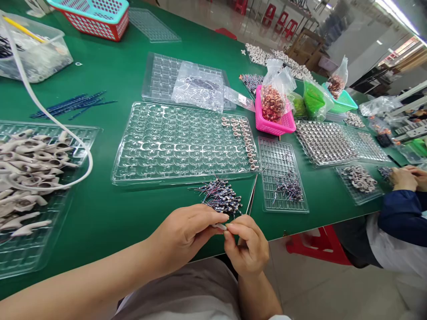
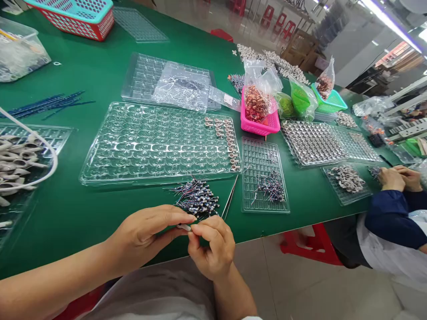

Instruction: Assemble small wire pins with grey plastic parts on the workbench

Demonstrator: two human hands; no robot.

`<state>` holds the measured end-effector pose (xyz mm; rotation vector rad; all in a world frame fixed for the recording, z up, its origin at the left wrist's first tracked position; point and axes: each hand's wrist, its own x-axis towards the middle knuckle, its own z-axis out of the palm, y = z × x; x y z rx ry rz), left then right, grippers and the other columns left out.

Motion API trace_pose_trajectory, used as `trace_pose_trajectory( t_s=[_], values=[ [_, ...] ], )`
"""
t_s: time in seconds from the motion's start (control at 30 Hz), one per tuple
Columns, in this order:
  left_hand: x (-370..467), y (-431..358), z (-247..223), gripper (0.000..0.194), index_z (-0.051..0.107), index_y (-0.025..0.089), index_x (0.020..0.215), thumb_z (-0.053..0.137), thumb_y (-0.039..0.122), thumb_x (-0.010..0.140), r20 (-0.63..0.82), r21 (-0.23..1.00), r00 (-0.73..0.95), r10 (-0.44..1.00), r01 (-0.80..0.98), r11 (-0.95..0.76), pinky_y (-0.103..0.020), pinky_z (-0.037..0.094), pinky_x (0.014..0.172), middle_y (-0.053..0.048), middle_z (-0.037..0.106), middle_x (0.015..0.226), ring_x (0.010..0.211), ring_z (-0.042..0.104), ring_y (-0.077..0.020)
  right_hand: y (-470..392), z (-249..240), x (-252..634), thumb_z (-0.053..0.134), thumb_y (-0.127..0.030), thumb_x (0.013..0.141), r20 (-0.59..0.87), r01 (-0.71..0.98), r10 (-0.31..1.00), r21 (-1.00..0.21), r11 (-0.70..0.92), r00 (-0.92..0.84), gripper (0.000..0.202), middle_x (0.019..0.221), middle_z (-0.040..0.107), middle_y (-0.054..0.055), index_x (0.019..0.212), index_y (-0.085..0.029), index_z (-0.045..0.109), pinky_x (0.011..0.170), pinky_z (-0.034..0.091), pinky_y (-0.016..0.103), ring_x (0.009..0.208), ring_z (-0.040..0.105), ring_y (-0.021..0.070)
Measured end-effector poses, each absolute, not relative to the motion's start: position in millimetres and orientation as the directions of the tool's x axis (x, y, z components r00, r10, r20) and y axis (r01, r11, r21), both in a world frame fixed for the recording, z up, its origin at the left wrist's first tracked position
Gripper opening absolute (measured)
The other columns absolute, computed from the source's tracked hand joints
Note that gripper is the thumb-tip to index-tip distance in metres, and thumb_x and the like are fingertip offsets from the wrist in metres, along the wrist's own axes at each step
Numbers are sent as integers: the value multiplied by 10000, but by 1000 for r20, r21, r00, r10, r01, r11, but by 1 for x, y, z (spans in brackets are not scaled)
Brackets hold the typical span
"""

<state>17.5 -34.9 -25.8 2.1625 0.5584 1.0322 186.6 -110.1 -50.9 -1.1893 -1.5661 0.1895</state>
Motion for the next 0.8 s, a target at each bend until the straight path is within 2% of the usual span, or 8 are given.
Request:
trace_pose_trajectory(
  t_s=[0.23,0.47,0.8],
  values=[
    [18,-36,-24,233,636,157,1151,623,112,922,519,724,595,614,76,-686,-214,572,706,-46,747,870,783,700,-137,-109,-48,187,612,-79,873,667,572,738,-646,505,103,256,812,684,30,1078,-232,625,604,575,293,699,654,146],
    [14,-34,-23,305,613,156,1199,607,61,908,522,728,615,591,41,-685,-318,571,932,-95,740,1090,1053,677,-192,-109,-48,188,615,-73,871,668,581,734,-647,494,119,272,812,683,24,1093,-231,622,626,581,297,720,656,147],
    [14,-32,-23,316,634,162,1164,586,3,896,522,744,603,603,22,-667,-293,581,880,-72,734,1032,1002,667,-169,-108,-48,189,639,-13,830,607,450,785,-740,501,124,332,851,664,35,1100,-206,632,650,553,293,754,631,150]
  ],
)
